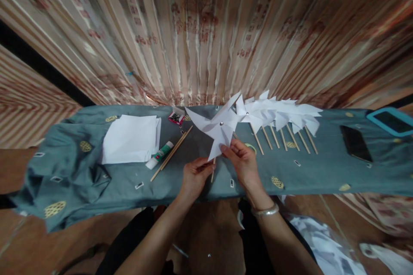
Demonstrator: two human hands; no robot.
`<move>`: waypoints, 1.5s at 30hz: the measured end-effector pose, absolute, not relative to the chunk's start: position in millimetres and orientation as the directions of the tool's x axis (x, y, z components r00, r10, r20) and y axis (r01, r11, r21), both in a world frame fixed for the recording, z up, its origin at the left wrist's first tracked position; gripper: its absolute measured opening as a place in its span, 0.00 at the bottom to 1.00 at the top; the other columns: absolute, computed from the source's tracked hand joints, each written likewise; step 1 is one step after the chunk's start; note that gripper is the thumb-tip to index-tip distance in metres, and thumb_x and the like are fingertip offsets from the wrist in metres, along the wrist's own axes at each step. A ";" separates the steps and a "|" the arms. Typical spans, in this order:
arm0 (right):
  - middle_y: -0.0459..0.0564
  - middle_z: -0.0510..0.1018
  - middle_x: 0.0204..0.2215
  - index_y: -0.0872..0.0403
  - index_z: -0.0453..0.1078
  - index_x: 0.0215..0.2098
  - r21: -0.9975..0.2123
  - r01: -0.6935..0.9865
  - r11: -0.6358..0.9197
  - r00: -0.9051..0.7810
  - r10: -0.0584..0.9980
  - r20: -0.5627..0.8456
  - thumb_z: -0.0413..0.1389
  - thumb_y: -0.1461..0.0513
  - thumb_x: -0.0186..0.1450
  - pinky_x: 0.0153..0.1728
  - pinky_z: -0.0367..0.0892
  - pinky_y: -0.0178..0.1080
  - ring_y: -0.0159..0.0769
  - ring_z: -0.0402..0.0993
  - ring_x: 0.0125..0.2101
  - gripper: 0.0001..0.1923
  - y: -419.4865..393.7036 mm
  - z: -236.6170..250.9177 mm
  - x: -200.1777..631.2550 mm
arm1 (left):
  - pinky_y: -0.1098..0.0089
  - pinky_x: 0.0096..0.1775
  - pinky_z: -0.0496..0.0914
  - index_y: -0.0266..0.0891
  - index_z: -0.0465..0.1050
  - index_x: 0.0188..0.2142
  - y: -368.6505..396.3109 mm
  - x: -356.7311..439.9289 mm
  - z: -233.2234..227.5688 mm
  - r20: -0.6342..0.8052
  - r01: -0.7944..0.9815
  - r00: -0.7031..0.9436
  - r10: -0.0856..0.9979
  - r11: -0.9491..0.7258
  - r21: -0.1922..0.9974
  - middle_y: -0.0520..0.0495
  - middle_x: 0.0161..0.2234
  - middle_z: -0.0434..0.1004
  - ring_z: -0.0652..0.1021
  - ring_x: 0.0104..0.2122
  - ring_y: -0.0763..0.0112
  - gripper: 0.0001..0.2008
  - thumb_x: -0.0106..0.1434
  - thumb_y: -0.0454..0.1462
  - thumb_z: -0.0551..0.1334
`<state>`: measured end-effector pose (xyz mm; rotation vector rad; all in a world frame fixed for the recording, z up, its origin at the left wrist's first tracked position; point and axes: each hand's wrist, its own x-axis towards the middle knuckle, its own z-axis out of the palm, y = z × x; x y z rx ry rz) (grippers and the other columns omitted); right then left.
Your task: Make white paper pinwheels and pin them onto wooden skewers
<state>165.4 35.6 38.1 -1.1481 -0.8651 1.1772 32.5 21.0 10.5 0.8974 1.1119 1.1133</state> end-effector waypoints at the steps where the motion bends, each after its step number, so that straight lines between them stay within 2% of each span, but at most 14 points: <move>1: 0.43 0.81 0.25 0.48 0.77 0.33 -0.971 -0.241 -0.005 0.209 0.976 -0.057 0.69 0.51 0.49 0.32 0.75 0.40 0.35 0.76 0.27 0.16 35.9 37.1 164.5 | 0.70 0.35 0.70 0.42 0.84 0.29 21.4 32.6 10.0 -0.217 -0.229 0.068 0.974 0.227 0.947 0.49 0.28 0.82 0.77 0.29 0.68 0.09 0.45 0.37 0.70; 6: 0.44 0.82 0.28 0.49 0.76 0.32 -0.978 -0.210 0.012 0.207 0.978 -0.032 0.68 0.52 0.52 0.32 0.73 0.37 0.33 0.76 0.28 0.14 36.6 32.8 160.8 | 0.70 0.34 0.70 0.42 0.84 0.30 22.5 34.3 7.5 -0.213 -0.229 0.075 0.974 0.224 0.947 0.49 0.28 0.82 0.77 0.28 0.68 0.10 0.45 0.37 0.69; 12: 0.44 0.80 0.26 0.50 0.76 0.36 -0.990 -0.142 0.007 0.167 0.986 -0.017 0.66 0.51 0.56 0.30 0.69 0.36 0.34 0.74 0.28 0.14 35.6 34.3 164.0 | 0.69 0.36 0.71 0.40 0.84 0.32 24.5 35.6 6.6 -0.214 -0.200 0.065 0.975 0.223 0.954 0.47 0.29 0.83 0.78 0.29 0.67 0.11 0.46 0.36 0.69; 17: 0.45 0.79 0.23 0.51 0.78 0.36 -1.000 -0.016 -0.002 0.280 0.960 -0.006 0.63 0.48 0.58 0.27 0.66 0.35 0.33 0.71 0.25 0.17 37.2 42.6 180.8 | 0.69 0.37 0.72 0.40 0.84 0.32 27.3 36.1 4.6 -0.208 -0.224 0.054 0.977 0.215 0.951 0.47 0.31 0.84 0.79 0.32 0.66 0.11 0.46 0.36 0.69; 29: 0.46 0.82 0.25 0.53 0.77 0.37 -0.996 0.001 0.090 0.501 0.862 0.079 0.65 0.54 0.55 0.36 0.71 0.40 0.35 0.77 0.29 0.15 61.2 39.3 208.5 | 0.69 0.38 0.72 0.39 0.84 0.32 38.2 40.2 -1.8 -0.258 -0.242 0.108 0.960 0.277 0.930 0.46 0.32 0.85 0.80 0.32 0.66 0.12 0.45 0.38 0.70; 34: 0.51 0.83 0.35 0.53 0.75 0.40 -0.978 0.144 0.152 0.561 0.801 0.207 0.64 0.55 0.56 0.46 0.71 0.46 0.38 0.79 0.37 0.16 71.9 32.9 224.5 | 0.69 0.41 0.72 0.39 0.84 0.32 42.7 37.8 -4.8 -0.263 -0.201 0.141 0.954 0.288 0.936 0.44 0.35 0.85 0.80 0.35 0.65 0.12 0.46 0.38 0.70; 37: 0.53 0.83 0.40 0.53 0.74 0.42 -0.968 0.199 0.154 0.542 0.806 0.240 0.64 0.55 0.57 0.48 0.71 0.48 0.39 0.78 0.41 0.17 76.4 28.9 227.2 | 0.69 0.41 0.72 0.38 0.84 0.33 44.9 35.6 -5.8 -0.271 -0.181 0.140 0.952 0.294 0.939 0.44 0.35 0.85 0.80 0.35 0.65 0.12 0.47 0.38 0.70; 45: 0.49 0.82 0.33 0.52 0.76 0.39 -0.977 0.164 0.132 0.508 0.838 0.199 0.64 0.55 0.56 0.40 0.74 0.44 0.36 0.78 0.34 0.15 82.0 27.8 218.3 | 0.68 0.41 0.71 0.39 0.84 0.32 49.3 34.2 -3.9 -0.270 -0.163 0.158 0.950 0.295 0.941 0.44 0.35 0.84 0.79 0.35 0.65 0.11 0.47 0.38 0.69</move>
